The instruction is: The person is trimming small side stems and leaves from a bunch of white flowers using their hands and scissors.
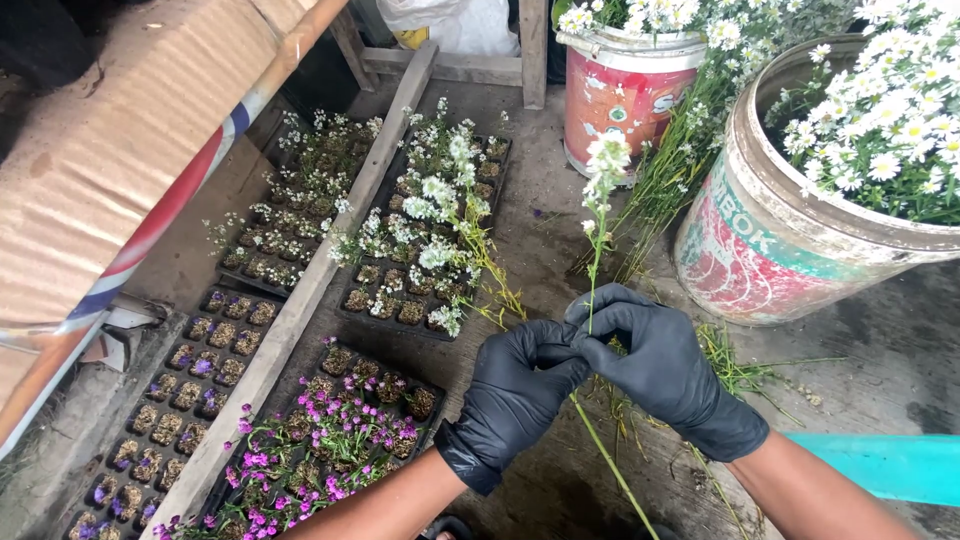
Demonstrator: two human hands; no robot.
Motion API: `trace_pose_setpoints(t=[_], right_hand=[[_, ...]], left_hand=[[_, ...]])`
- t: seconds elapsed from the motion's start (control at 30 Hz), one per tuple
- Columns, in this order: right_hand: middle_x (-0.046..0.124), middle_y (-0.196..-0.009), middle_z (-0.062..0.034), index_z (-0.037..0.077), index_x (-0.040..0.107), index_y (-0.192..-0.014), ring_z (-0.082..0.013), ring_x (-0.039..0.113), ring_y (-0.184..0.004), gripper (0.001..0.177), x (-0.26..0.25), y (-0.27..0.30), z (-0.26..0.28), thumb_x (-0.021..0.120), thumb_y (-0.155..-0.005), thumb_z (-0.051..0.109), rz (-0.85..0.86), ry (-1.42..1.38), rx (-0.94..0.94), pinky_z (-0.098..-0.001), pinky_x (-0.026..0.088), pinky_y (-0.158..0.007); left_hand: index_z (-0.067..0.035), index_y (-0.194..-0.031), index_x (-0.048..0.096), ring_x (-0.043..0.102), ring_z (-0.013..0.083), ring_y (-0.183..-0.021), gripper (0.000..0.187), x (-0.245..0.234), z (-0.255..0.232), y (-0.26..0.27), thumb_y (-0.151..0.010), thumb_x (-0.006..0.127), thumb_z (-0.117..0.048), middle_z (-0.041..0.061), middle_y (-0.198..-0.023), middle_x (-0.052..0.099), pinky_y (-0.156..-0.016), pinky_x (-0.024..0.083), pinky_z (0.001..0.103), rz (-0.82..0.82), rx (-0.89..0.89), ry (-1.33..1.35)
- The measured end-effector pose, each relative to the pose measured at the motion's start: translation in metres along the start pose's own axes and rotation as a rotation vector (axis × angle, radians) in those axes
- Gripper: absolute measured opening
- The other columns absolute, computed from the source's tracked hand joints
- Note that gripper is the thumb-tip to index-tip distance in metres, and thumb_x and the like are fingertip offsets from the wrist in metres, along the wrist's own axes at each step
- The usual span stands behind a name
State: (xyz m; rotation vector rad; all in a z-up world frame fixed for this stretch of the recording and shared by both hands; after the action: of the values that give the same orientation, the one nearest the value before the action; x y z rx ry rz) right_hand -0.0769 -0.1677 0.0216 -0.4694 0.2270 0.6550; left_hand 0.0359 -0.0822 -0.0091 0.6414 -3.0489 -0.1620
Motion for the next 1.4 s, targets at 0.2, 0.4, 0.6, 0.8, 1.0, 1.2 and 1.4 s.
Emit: trace_pose_setpoints(t=[0.2, 0.4, 0.6, 0.8, 1.0, 1.2, 1.4], right_hand=[[0.076, -0.099, -0.0019, 0.015, 0.076, -0.071, -0.0141, 0.074, -0.093, 0.013, 0.006, -0.003, 0.000, 0.088, -0.075, 0.018, 0.004, 0.003, 0.023, -0.0322, 0.058, -0.088], [0.082, -0.106, -0.0020, 0.012, 0.080, -0.104, -0.0159, 0.077, -0.102, 0.030, -0.008, -0.009, 0.001, 0.061, -0.090, 0.031, 0.113, 0.038, 0.084, -0.0319, 0.057, -0.092], [0.083, -0.103, -0.0109, 0.003, 0.081, -0.107, -0.0201, 0.080, -0.089, 0.040, -0.024, 0.004, -0.043, 0.049, -0.098, 0.025, -0.101, -0.156, 0.256, -0.0326, 0.066, -0.076], [0.076, -0.082, -0.0216, -0.007, 0.073, -0.111, -0.0292, 0.074, -0.074, 0.028, -0.034, 0.008, -0.058, 0.063, -0.093, 0.011, -0.232, -0.446, 0.229, -0.0405, 0.062, -0.072], [0.077, -0.093, -0.0229, -0.010, 0.072, -0.111, -0.0299, 0.074, -0.078, 0.027, -0.028, 0.008, -0.048, 0.064, -0.093, 0.008, -0.178, -0.497, 0.150, -0.0405, 0.061, -0.072], [0.078, -0.108, -0.0243, -0.010, 0.069, -0.121, -0.0366, 0.079, -0.088, 0.039, -0.015, 0.004, -0.016, 0.059, -0.091, 0.013, -0.003, -0.602, 0.169, -0.0467, 0.065, -0.083], [0.077, -0.110, -0.0243, -0.009, 0.068, -0.123, -0.0330, 0.076, -0.090, 0.035, -0.008, -0.001, -0.008, 0.059, -0.095, 0.010, 0.186, -0.662, 0.098, -0.0449, 0.061, -0.085]], left_hand=[[-0.004, -0.119, 0.076, 0.073, 0.0130, -0.109, 0.037, 0.012, -0.012, 0.001, -0.083, 0.069, 0.001, 0.010, -0.119, 0.078, -0.094, 0.060, 0.027, 0.109, 0.094, 0.064], [-0.009, -0.095, 0.076, 0.070, 0.0075, -0.087, 0.023, 0.005, 0.023, -0.004, -0.076, 0.087, -0.002, 0.003, -0.094, 0.080, -0.084, 0.064, 0.028, 0.003, -0.012, 0.154], [-0.008, -0.097, 0.078, 0.071, 0.0078, -0.084, 0.026, 0.002, 0.017, -0.002, -0.073, 0.089, -0.007, 0.005, -0.091, 0.082, -0.078, 0.063, 0.028, -0.010, -0.029, 0.076], [-0.010, -0.098, 0.079, 0.075, 0.0094, -0.086, 0.028, 0.000, 0.016, -0.002, -0.072, 0.090, -0.007, 0.006, -0.097, 0.083, -0.082, 0.065, 0.028, -0.037, 0.018, 0.059], [-0.009, -0.097, 0.078, 0.074, 0.0094, -0.085, 0.027, 0.003, 0.027, -0.003, -0.073, 0.090, -0.006, 0.005, -0.095, 0.082, -0.081, 0.065, 0.026, -0.033, -0.028, 0.109], [-0.008, -0.100, 0.079, 0.076, 0.0110, -0.087, 0.024, 0.004, 0.020, -0.001, -0.077, 0.086, -0.006, 0.007, -0.096, 0.083, -0.082, 0.066, 0.029, -0.001, 0.014, 0.065], [-0.008, -0.099, 0.079, 0.075, 0.0102, -0.088, 0.021, 0.006, 0.022, -0.001, -0.079, 0.085, -0.005, 0.006, -0.095, 0.082, -0.083, 0.065, 0.030, 0.032, 0.026, 0.091]])
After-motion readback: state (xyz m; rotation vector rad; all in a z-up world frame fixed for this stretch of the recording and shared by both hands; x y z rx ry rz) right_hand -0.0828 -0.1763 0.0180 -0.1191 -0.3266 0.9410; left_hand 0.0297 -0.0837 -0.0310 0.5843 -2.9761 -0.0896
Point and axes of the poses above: each hand's wrist, its own y-axis away from the middle knuckle, its own x-axis out of the palm, z = x × y, the point moved 9 cm from there along -y, towards the middle knuckle
